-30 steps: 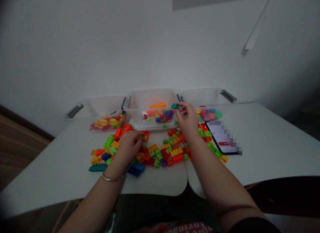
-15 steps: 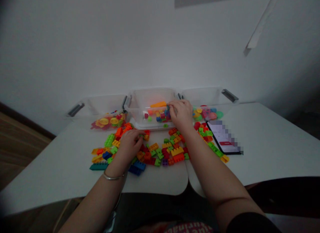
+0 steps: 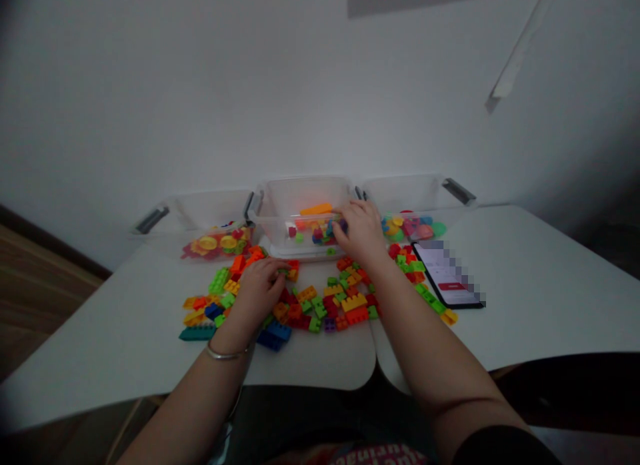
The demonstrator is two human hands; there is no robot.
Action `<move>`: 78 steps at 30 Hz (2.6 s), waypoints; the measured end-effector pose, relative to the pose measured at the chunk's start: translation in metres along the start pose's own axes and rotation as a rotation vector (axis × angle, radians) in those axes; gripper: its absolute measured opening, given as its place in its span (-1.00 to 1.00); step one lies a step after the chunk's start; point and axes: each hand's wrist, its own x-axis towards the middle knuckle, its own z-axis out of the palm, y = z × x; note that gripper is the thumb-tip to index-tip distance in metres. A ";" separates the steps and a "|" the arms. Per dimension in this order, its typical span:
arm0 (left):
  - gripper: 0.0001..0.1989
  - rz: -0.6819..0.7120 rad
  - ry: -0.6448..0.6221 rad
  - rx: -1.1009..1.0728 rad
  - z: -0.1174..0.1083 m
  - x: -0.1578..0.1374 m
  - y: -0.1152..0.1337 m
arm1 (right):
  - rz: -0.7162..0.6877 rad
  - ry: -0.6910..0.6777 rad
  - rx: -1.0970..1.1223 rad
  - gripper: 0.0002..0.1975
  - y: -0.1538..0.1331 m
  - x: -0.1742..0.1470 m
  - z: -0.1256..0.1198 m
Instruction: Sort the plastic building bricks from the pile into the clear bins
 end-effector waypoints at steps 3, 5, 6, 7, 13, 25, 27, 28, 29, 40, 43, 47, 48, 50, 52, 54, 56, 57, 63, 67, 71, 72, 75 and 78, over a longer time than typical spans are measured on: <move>-0.74 -0.003 -0.014 0.006 0.000 0.000 0.000 | 0.012 0.006 0.047 -0.64 -0.001 -0.001 -0.001; -0.72 -0.009 -0.009 0.012 0.001 0.000 0.000 | 0.010 0.050 0.079 -0.63 -0.003 -0.003 -0.005; -0.72 -0.012 -0.006 0.016 0.001 0.000 0.000 | 0.008 0.084 0.088 -0.62 -0.004 -0.004 -0.007; -0.71 -0.015 -0.004 0.020 0.001 0.000 0.000 | 0.007 0.121 0.091 -0.62 -0.006 -0.006 -0.010; -0.72 -0.009 0.000 0.018 0.001 0.000 0.001 | -0.013 0.193 0.162 -0.68 -0.016 -0.019 -0.026; -0.72 -0.018 -0.013 0.011 0.001 0.001 0.004 | -0.214 -0.640 -0.067 -0.81 -0.020 -0.025 -0.024; -0.72 -0.016 -0.012 0.010 0.001 0.001 0.004 | -0.221 -0.699 -0.079 -0.80 -0.018 -0.026 -0.020; -0.73 -0.015 -0.012 0.010 0.001 0.001 0.004 | -0.227 -0.718 -0.082 -0.78 -0.018 -0.027 -0.018; -0.73 -0.015 -0.011 0.011 0.001 0.001 0.004 | -0.228 -0.731 -0.085 -0.77 -0.018 -0.028 -0.016; -0.73 -0.016 -0.031 0.027 0.000 0.003 0.004 | -0.248 -0.768 -0.126 -0.74 -0.021 -0.029 -0.002; -0.74 -0.018 -0.033 0.024 0.000 0.002 0.004 | -0.246 -0.747 -0.153 -0.74 -0.024 -0.029 -0.001; -0.74 -0.032 -0.018 0.039 -0.001 0.001 0.007 | -0.240 -0.706 -0.157 -0.74 -0.028 -0.029 0.002; -0.75 -0.036 -0.011 0.045 -0.002 0.001 0.008 | -0.235 -0.696 -0.156 -0.75 -0.028 -0.029 0.002; -0.76 -0.042 0.004 0.048 -0.002 0.001 0.008 | -0.215 -0.685 -0.158 -0.76 -0.029 -0.029 0.003; -0.77 -0.030 0.021 0.041 -0.001 0.002 0.007 | -0.188 -0.667 -0.163 -0.77 -0.031 -0.029 0.003; -0.78 -0.003 0.045 0.023 -0.001 0.002 0.005 | -0.157 -0.624 -0.156 -0.78 -0.032 -0.029 0.002; -0.78 0.047 0.056 -0.010 0.000 0.002 0.004 | -0.123 -0.549 -0.102 -0.79 -0.034 -0.030 0.001; -0.77 0.081 0.056 -0.034 0.000 0.002 0.003 | -0.106 -0.505 -0.052 -0.80 -0.035 -0.031 0.001; -0.77 0.249 0.070 -0.205 -0.001 0.002 0.004 | -0.092 -0.292 0.314 -0.86 -0.042 -0.037 0.006; -0.78 0.289 0.143 -0.284 0.000 0.003 0.002 | -0.089 -0.269 0.474 -0.87 -0.047 -0.042 0.011; -0.84 0.323 0.161 -0.331 0.000 0.002 0.001 | -0.124 -0.292 0.542 -0.90 -0.051 -0.045 0.011; -0.86 0.322 0.164 -0.336 0.000 0.002 0.001 | -0.130 -0.301 0.553 -0.90 -0.051 -0.046 0.010; -0.89 0.297 0.162 -0.334 0.000 0.001 0.002 | -0.127 -0.330 0.547 -0.90 -0.050 -0.046 0.008; -0.91 0.195 0.172 -0.339 -0.002 0.001 0.004 | -0.105 -0.328 0.459 -0.90 -0.046 -0.045 0.003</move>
